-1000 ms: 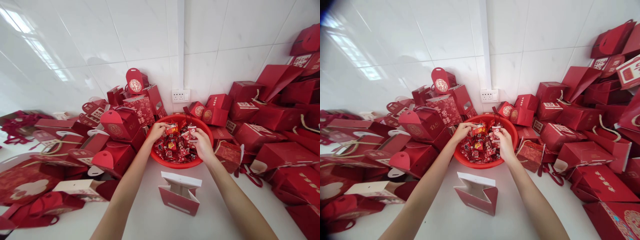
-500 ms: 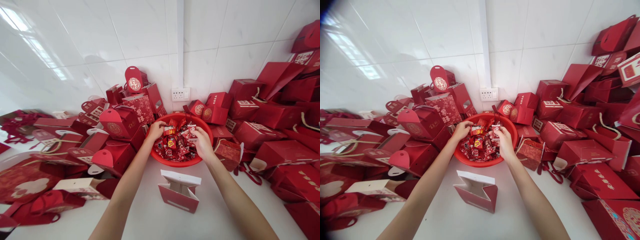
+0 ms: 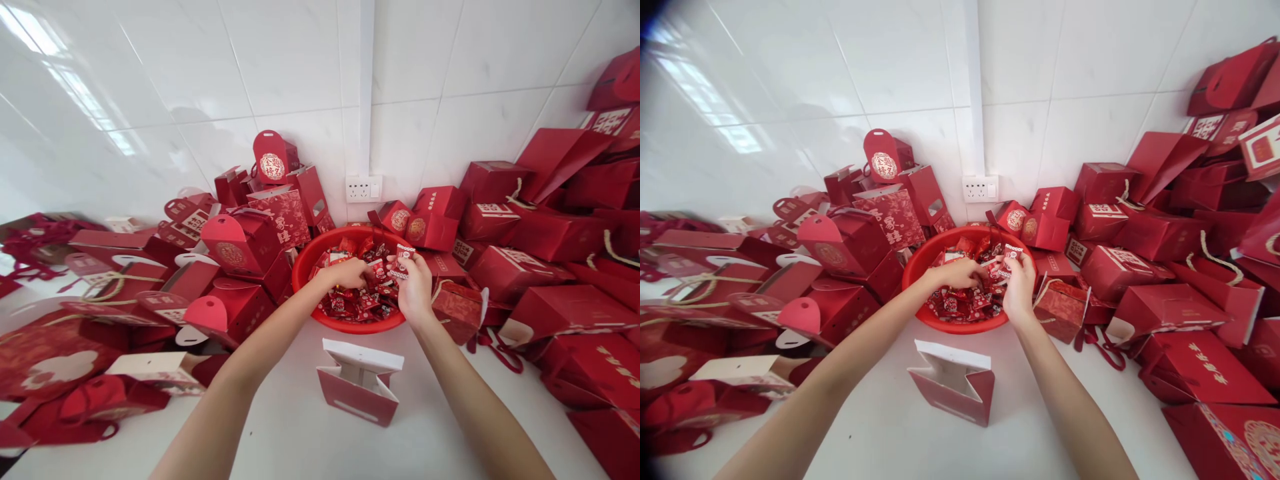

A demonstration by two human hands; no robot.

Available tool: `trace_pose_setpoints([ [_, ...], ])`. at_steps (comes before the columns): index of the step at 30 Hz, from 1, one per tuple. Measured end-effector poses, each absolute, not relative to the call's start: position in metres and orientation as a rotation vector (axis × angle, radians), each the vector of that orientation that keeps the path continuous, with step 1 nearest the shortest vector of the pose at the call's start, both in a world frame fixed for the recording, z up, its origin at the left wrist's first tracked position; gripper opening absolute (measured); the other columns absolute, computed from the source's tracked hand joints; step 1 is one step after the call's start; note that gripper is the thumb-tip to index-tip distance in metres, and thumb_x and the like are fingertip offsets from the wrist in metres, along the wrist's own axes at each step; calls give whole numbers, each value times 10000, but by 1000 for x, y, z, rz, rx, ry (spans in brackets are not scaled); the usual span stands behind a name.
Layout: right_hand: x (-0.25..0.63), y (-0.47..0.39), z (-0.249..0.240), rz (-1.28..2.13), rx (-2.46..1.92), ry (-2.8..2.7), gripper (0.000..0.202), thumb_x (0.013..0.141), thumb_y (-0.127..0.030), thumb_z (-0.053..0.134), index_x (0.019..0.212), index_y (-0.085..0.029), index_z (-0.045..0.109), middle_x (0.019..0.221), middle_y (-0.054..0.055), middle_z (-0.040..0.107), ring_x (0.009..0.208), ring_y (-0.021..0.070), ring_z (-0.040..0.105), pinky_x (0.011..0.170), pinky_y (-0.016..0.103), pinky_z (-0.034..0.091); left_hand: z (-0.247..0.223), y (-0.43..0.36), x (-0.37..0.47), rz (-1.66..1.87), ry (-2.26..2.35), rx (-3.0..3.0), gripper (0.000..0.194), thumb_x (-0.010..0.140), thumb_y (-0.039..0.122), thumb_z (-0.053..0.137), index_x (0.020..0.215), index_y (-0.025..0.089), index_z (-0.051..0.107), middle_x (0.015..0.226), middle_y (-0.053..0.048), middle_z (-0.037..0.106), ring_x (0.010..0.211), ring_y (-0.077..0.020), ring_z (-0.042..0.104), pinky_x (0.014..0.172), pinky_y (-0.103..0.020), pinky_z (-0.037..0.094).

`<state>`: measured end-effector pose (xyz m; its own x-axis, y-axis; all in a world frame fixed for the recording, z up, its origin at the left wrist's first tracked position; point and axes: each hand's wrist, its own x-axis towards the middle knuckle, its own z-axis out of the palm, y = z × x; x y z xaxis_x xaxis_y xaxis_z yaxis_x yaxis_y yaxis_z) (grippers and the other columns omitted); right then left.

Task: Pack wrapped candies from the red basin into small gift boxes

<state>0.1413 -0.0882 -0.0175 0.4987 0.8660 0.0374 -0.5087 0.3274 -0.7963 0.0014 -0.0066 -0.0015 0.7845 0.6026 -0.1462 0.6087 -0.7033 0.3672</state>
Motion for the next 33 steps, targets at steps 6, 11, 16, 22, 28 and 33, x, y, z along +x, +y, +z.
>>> trace_pose_setpoints([
  [6, 144, -89, -17, 885, -799, -448, 174, 607, -228, 670, 762, -217, 592, 686, -43, 722, 585, 108, 628, 574, 226, 509, 4, -3, 24, -97, 1101, 2672, 452, 732, 28, 632, 1133, 201, 749, 1128, -75, 773, 999, -230, 724, 860, -252, 534],
  [11, 145, -89, -18, 886, -805, -460, 170, 617, -220, 669, 766, -217, 589, 691, -36, 718, 598, 114, 624, 579, 232, 499, 1, -5, 25, -186, 1299, 2618, 229, 734, 234, 769, 956, 179, 781, 948, -117, 784, 944, -285, 728, 811, -292, 538],
  [16, 144, -90, -16, 904, -798, -442, 158, 609, -202, 678, 743, -219, 595, 690, -42, 722, 609, 112, 614, 590, 228, 499, 0, -4, 23, -344, 1371, 2535, 160, 618, 226, 838, 752, 166, 776, 754, -92, 764, 793, -263, 729, 702, -263, 528],
  [22, 145, -90, -16, 908, -797, -448, 170, 614, -209, 681, 754, -213, 585, 696, -35, 727, 610, 105, 613, 590, 213, 495, -4, -8, 24, -337, 1382, 2530, 276, 709, 313, 802, 938, 161, 774, 997, -139, 783, 930, -300, 738, 786, -296, 549],
  [28, 144, -89, -18, 883, -791, -465, 165, 625, -220, 672, 768, -224, 590, 697, -47, 716, 644, 126, 654, 616, 244, 535, -14, -12, 29, -175, 1305, 2529, 398, 871, 301, 647, 1242, 155, 653, 1225, -155, 728, 1079, -295, 714, 882, -307, 540],
  [33, 145, -88, -20, 855, -796, -465, 165, 619, -230, 675, 759, -224, 589, 699, -44, 720, 659, 128, 663, 637, 252, 552, -17, -10, 34, -36, 1228, 2477, 599, 880, 224, 604, 1451, 157, 438, 1292, -118, 700, 1072, -232, 713, 848, -243, 526],
])
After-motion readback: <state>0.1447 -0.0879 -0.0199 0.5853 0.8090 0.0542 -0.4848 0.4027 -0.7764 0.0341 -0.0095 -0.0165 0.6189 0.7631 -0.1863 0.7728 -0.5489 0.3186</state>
